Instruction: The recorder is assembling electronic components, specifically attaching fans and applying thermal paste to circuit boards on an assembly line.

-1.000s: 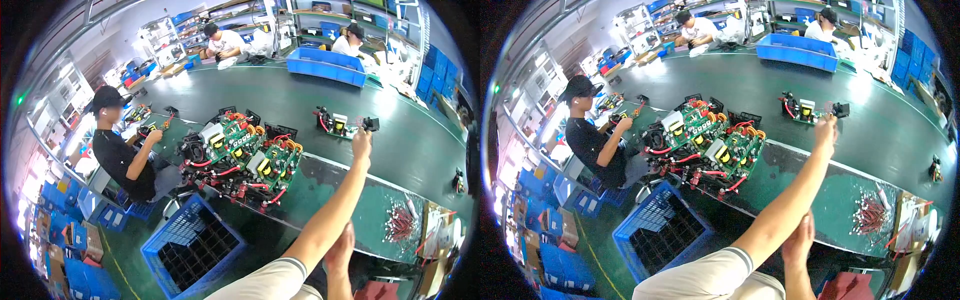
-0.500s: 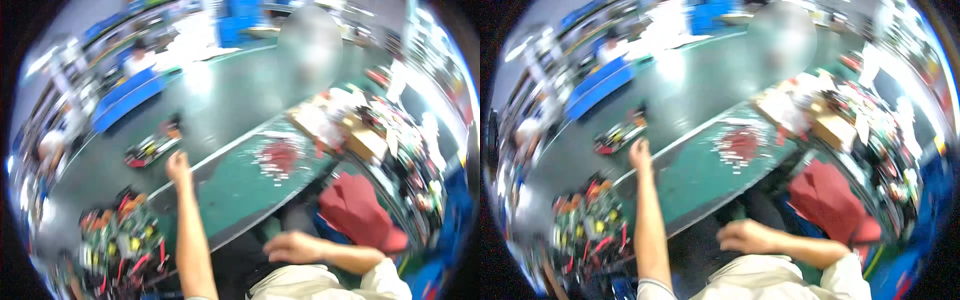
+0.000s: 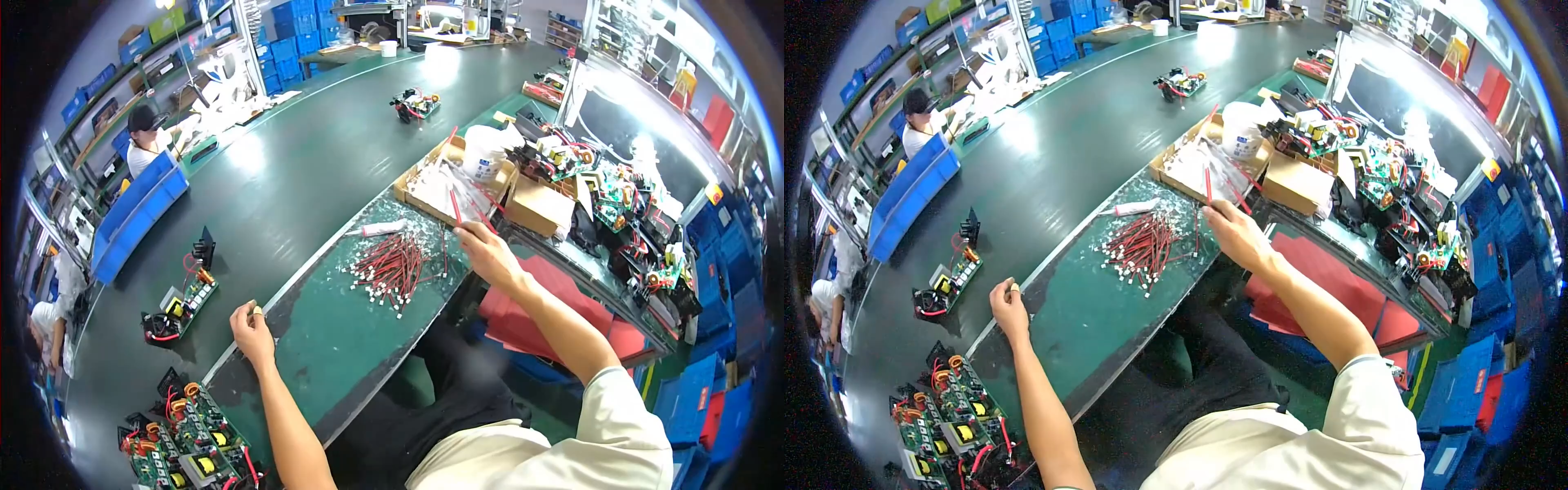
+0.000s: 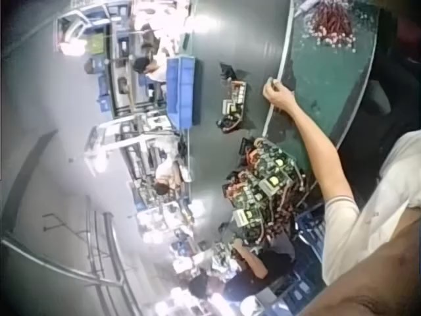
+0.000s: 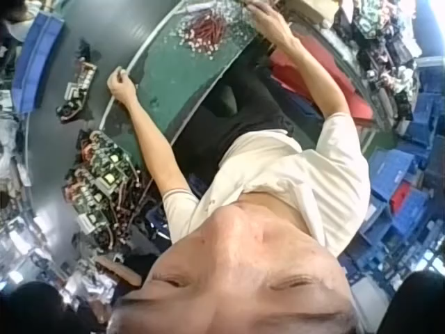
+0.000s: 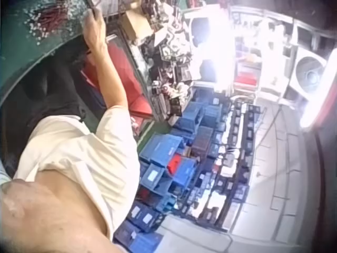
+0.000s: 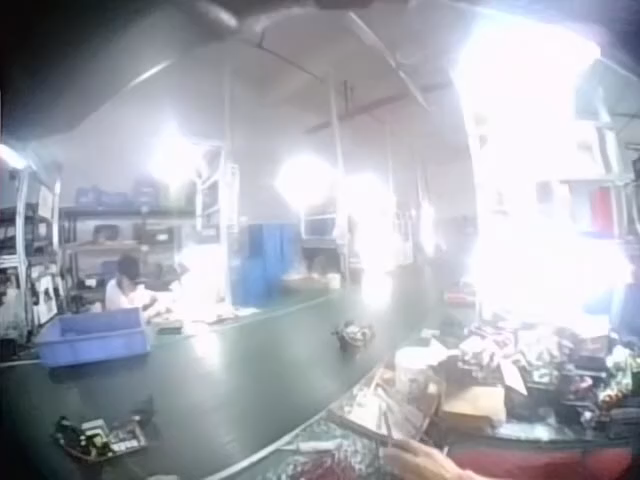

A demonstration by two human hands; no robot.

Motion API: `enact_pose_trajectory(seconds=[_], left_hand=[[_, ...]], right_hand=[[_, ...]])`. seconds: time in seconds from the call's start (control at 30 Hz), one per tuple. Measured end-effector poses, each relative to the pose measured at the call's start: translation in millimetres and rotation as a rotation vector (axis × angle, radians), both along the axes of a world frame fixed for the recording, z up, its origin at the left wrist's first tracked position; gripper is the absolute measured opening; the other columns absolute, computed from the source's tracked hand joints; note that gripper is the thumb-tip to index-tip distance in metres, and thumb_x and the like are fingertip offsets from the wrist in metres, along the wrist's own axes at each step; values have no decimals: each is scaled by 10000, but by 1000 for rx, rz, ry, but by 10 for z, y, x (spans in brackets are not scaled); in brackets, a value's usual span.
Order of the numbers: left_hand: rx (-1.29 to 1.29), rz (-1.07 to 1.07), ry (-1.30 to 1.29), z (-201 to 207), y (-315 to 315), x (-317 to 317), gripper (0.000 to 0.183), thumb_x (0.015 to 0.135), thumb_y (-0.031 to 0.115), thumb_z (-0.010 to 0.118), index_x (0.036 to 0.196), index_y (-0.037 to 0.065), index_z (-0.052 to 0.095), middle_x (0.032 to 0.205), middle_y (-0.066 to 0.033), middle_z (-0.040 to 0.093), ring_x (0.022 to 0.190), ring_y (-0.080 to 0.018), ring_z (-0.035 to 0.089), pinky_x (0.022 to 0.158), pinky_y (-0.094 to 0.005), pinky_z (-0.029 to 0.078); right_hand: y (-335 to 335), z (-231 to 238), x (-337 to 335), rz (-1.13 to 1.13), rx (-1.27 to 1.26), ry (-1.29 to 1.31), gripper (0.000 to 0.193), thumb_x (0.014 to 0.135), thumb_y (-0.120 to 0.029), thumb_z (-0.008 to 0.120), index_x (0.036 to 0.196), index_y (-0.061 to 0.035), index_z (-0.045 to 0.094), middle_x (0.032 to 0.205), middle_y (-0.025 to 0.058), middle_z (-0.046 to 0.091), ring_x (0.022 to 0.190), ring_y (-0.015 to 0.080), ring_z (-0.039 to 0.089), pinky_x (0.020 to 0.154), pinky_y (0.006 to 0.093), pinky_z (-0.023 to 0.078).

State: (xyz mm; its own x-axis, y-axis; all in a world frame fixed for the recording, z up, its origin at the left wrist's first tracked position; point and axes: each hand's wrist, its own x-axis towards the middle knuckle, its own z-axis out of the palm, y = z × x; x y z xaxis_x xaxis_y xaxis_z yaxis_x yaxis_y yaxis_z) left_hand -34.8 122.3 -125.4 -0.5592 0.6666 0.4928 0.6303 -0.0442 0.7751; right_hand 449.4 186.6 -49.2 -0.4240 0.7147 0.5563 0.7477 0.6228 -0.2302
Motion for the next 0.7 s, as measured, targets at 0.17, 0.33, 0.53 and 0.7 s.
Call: enact_pose_trajectory(seconds=[0.17, 0.33, 0.53, 0.7], left_hand=[[-36, -8, 3, 21, -27, -33, 161, 927, 26, 638, 1081, 2, 680, 1147, -91, 606, 914, -197, 668, 777, -304, 559], [-31, -40, 41, 35, 19, 27, 177, 915, 9, 625, 1084, 1, 674, 1147, -98, 592, 920, -211, 666, 786, -307, 570], [-59, -49, 65, -159, -59, -133, 167, 924, 6, 621, 1085, -27, 650, 1159, -107, 569, 964, -225, 645, 817, -320, 559], [-122, -22, 12, 67, -63, 119, 154, 930, 3, 611, 1074, -47, 634, 1163, -120, 554, 955, -228, 647, 802, -315, 555]], right_hand=[[-138, 141, 44, -65, 102, 234, 272, 908, -9, 628, 1180, -24, 635, 1201, 183, 625, 1046, 387, 647, 882, 413, 548], [-216, 14, 264, -104, 118, 263, 253, 926, -16, 617, 1179, -11, 630, 1161, 178, 642, 1030, 382, 651, 866, 402, 556], [-384, 121, 388, -230, -272, 143, 624, 850, 20, 601, 1445, -31, 418, 1483, 259, 371, 1351, 441, 414, 1097, 442, 408], [21, 1240, 203, -134, -299, -89, 645, 813, -130, 743, 1405, -78, 496, 1438, 196, 462, 1326, 396, 459, 1088, 458, 411]])
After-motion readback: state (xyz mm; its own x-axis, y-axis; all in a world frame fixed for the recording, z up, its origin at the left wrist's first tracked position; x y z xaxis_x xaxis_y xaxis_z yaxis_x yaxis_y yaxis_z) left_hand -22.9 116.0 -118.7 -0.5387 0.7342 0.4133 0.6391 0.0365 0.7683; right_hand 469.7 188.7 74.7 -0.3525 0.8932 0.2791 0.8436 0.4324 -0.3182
